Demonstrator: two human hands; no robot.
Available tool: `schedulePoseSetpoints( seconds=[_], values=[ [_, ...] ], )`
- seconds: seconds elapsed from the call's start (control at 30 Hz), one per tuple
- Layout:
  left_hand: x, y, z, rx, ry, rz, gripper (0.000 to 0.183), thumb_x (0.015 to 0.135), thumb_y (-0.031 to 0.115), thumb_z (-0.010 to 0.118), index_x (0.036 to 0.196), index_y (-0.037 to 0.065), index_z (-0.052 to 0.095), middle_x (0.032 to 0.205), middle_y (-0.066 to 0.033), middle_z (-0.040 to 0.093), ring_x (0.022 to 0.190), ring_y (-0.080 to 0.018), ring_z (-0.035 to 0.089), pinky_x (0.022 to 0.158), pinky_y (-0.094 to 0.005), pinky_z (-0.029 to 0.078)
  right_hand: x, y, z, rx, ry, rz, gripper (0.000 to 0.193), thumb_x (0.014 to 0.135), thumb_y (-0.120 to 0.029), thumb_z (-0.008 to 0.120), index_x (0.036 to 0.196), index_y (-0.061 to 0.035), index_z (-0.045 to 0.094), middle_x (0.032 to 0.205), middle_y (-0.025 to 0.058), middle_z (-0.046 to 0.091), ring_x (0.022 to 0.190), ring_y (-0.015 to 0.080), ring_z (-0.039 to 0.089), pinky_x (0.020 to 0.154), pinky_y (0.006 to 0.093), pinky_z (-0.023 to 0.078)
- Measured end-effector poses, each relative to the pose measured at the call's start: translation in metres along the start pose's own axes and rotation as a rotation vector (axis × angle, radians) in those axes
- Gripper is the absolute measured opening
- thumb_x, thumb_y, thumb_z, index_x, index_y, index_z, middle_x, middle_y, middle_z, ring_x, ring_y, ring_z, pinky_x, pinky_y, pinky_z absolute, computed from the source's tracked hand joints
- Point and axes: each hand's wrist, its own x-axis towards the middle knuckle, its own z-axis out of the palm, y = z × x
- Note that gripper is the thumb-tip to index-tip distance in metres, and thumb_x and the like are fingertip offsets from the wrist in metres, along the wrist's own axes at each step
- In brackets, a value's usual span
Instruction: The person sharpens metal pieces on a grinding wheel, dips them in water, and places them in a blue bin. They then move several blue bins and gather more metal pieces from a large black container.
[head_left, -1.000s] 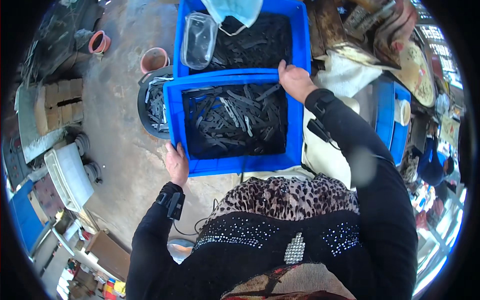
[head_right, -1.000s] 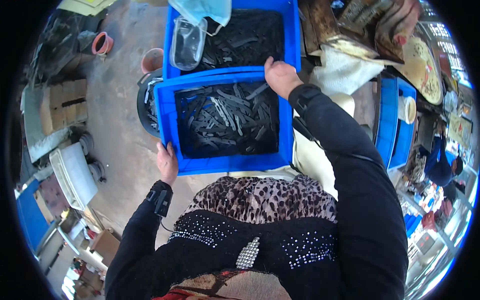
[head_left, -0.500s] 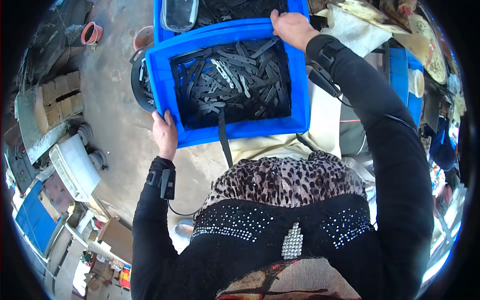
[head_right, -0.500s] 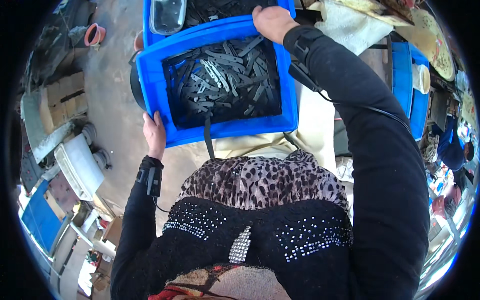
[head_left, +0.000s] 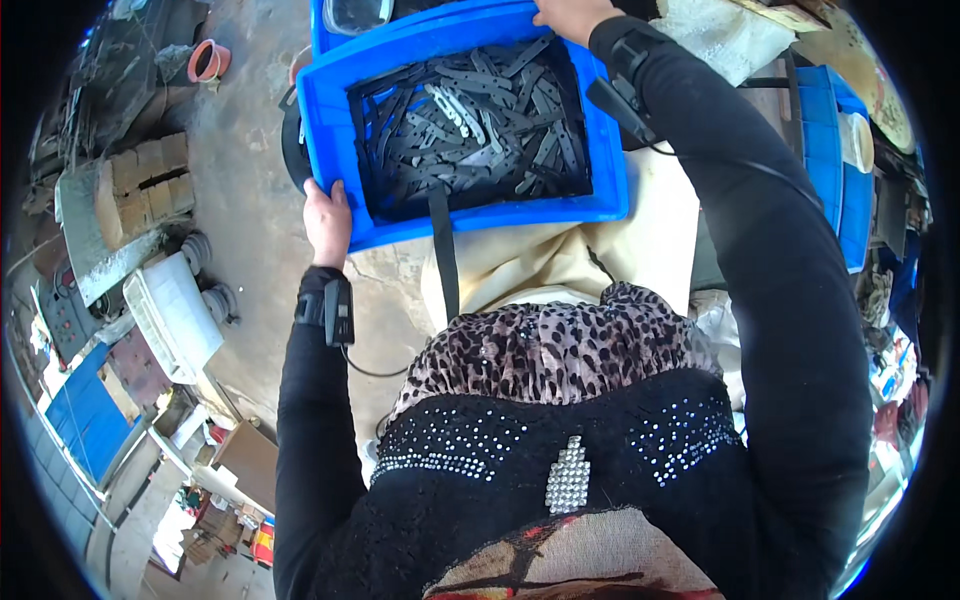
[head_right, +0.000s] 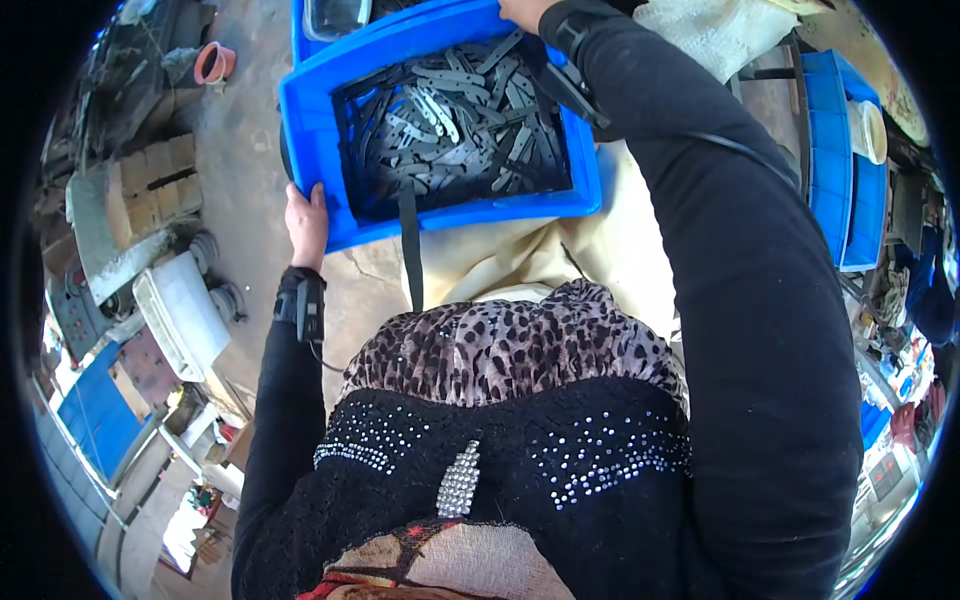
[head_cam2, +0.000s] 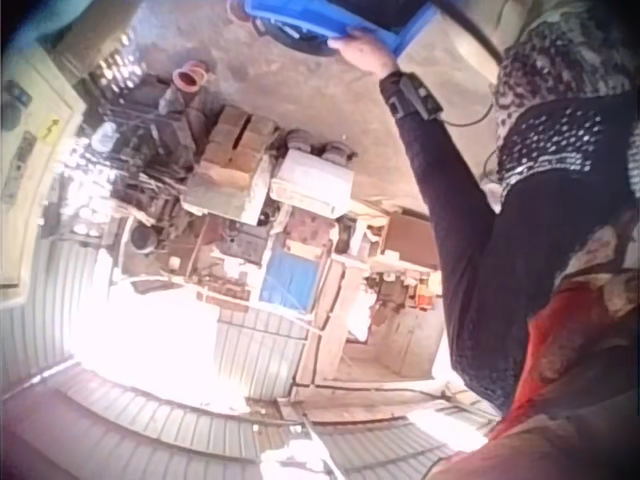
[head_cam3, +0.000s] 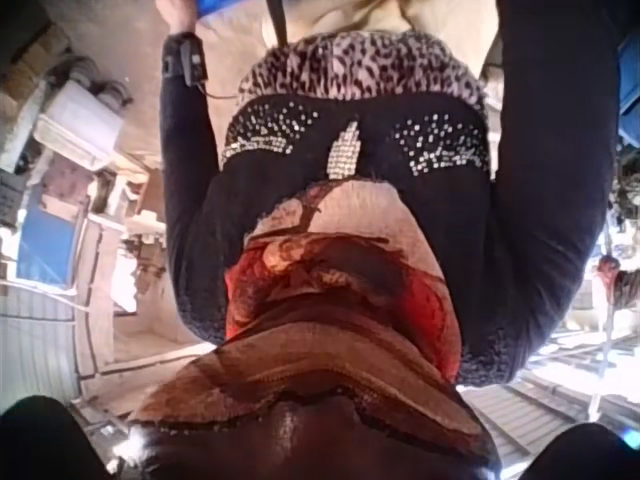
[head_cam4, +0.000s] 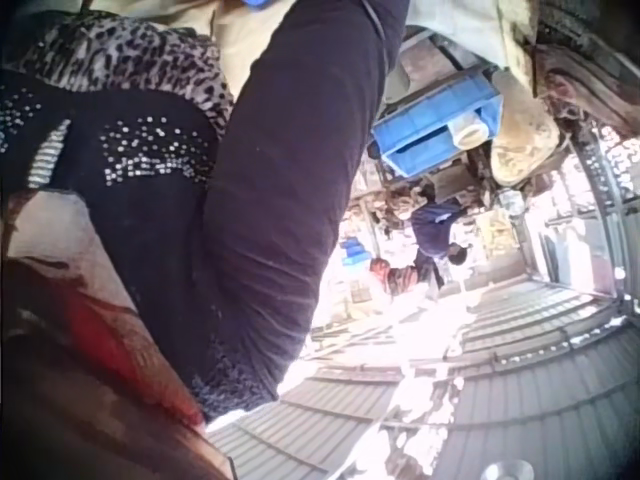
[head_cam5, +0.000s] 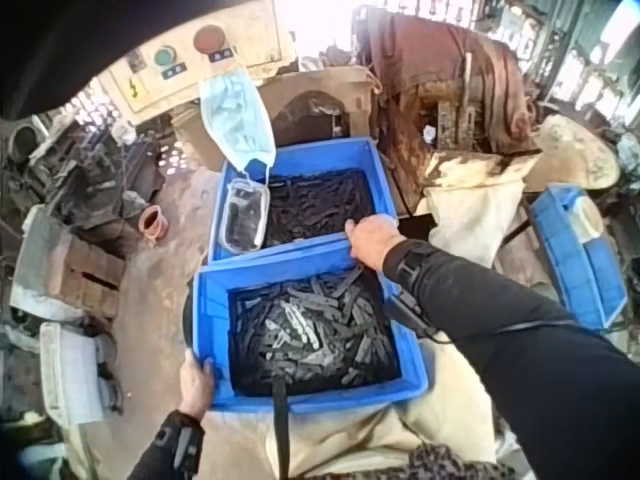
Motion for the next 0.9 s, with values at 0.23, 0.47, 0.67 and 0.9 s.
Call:
schedulePoseSetpoints(
  seconds=[0.23, 0.47, 0.67, 0.9],
  values=[
    [0.009, -0.008, 0.005, 0.066, -0.008, 0.013, 0.035, 0.087, 0.029, 0.059, 0.101, -0.001, 0.047, 0.087, -0.0302, 0.062, 0.083, -0.0479, 0.059, 0.071, -0.0520, 0.047, -0.080, -0.028, -0.015, 0.045, 0.195, 0.137, 0.039, 0.081, -0.035, 0.064, 0.101, -0.0015, 0.059, 0.075, 0.0148, 0.063, 0.071, 0.0320, 0.063, 0.058, 0.0432, 0.048],
    [0.005, -0.005, 0.007, -0.007, 0.056, 0.071, 0.033, 0.086, 0.026, 0.061, 0.096, -0.003, 0.047, 0.081, -0.0289, 0.063, 0.079, -0.0460, 0.061, 0.071, -0.0524, 0.049, -0.192, -0.078, 0.008, 0.469, -0.198, 0.618, 0.068, 0.088, -0.055, 0.051, 0.131, -0.0031, 0.043, 0.114, 0.0267, 0.059, 0.103, 0.0424, 0.057, 0.085, 0.0459, 0.046],
    [-0.002, 0.000, 0.001, -0.099, -0.083, 0.017, 0.034, 0.087, 0.027, 0.059, 0.098, -0.001, 0.043, 0.081, -0.0279, 0.063, 0.078, -0.0453, 0.062, 0.068, -0.0519, 0.049, -0.253, -0.148, 0.007, 0.837, -0.193, 1.162, 0.076, 0.083, -0.054, 0.062, 0.133, -0.0018, 0.039, 0.106, 0.0182, 0.063, 0.090, 0.0265, 0.064, 0.076, 0.0395, 0.049],
    [0.002, 0.011, -0.014, -0.170, -0.111, 0.019, 0.030, 0.089, 0.024, 0.057, 0.098, -0.001, 0.044, 0.078, -0.0261, 0.064, 0.072, -0.0436, 0.062, 0.064, -0.0507, 0.048, -0.264, -0.182, 0.005, 1.236, -0.106, 1.265, 0.075, 0.082, -0.054, 0.065, 0.133, -0.0051, 0.042, 0.123, 0.0101, 0.052, 0.110, 0.0212, 0.054, 0.085, 0.0345, 0.045]
  ],
)
